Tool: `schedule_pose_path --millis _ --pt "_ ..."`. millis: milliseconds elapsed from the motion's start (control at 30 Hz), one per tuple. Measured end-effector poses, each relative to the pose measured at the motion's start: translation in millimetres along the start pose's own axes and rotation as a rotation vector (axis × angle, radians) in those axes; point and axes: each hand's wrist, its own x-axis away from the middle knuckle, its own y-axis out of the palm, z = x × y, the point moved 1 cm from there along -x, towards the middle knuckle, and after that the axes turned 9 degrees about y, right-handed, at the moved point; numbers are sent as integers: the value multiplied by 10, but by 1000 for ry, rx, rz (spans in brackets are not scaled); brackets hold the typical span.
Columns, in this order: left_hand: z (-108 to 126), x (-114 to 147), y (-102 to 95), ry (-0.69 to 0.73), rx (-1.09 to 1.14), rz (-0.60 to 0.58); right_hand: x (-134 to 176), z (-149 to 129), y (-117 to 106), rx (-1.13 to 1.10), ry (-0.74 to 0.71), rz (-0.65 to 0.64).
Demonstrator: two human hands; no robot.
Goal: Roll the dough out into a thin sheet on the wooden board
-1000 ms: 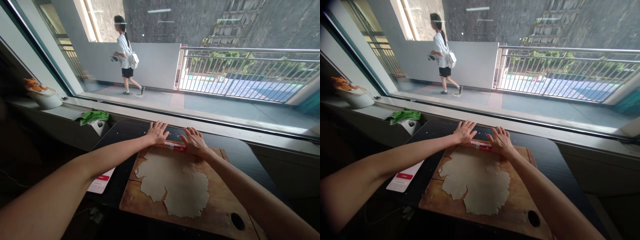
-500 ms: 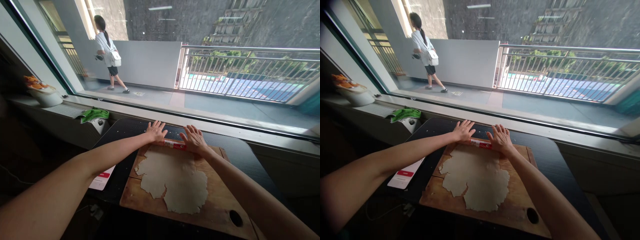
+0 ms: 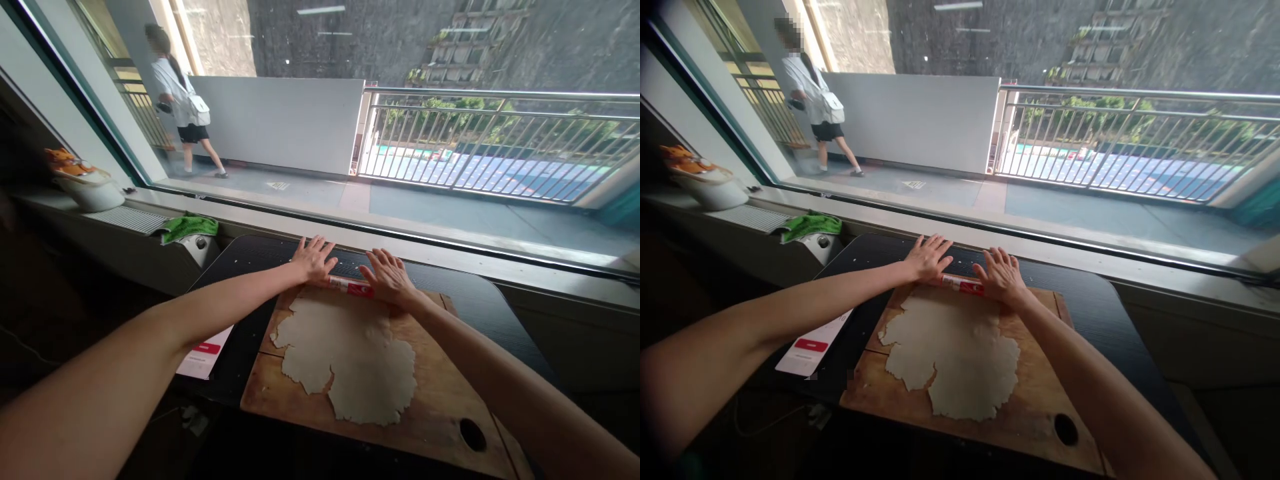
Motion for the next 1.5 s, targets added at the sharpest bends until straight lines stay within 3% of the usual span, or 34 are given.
schedule_pose_path --millis 100,233,333,433,533,600,667,800,900,1033,1100,1200,1300,1367,1500 --pt "39 132 12 49 22 -51 192 -26 -2 5 -13 -39" --pt "194 878 145 302 51 -52 1076 -44 151 -55 -279 61" --pt "255 1120 177 368 50 3 1321 -72 200 -67 -316 102" --pt "208 783 118 270 27 -6 930 -161 113 -29 -159 37" --pt "131 288 34 19 27 -2 464 -256 -26 -1 79 -15" --pt "121 166 20 -100 42 32 429 -297 -60 1 108 -28" --pt "148 290 55 -111 48 61 657 -321 -24 -16 18 -13" --pt "230 892 124 -54 77 68 1317 -335 76 -98 -213 90" --pt "283 1073 37 -64 60 80 1344 -316 19 -150 -215 102" --pt "359 828 -85 -87 18 153 899 -270 -83 -135 -4 170" --pt "405 766 -41 -79 44 83 839 -265 -59 -90 61 122" --pt "475 922 110 -41 84 -42 1093 -284 30 -47 -4 -49" --pt "517 1062 176 44 72 6 1321 -291 51 -62 -151 -97" --pt "490 940 141 3 76 25 1206 -267 17 -46 -137 -55" --pt "366 430 27 -169 121 -58 630 -199 -48 9 81 14"
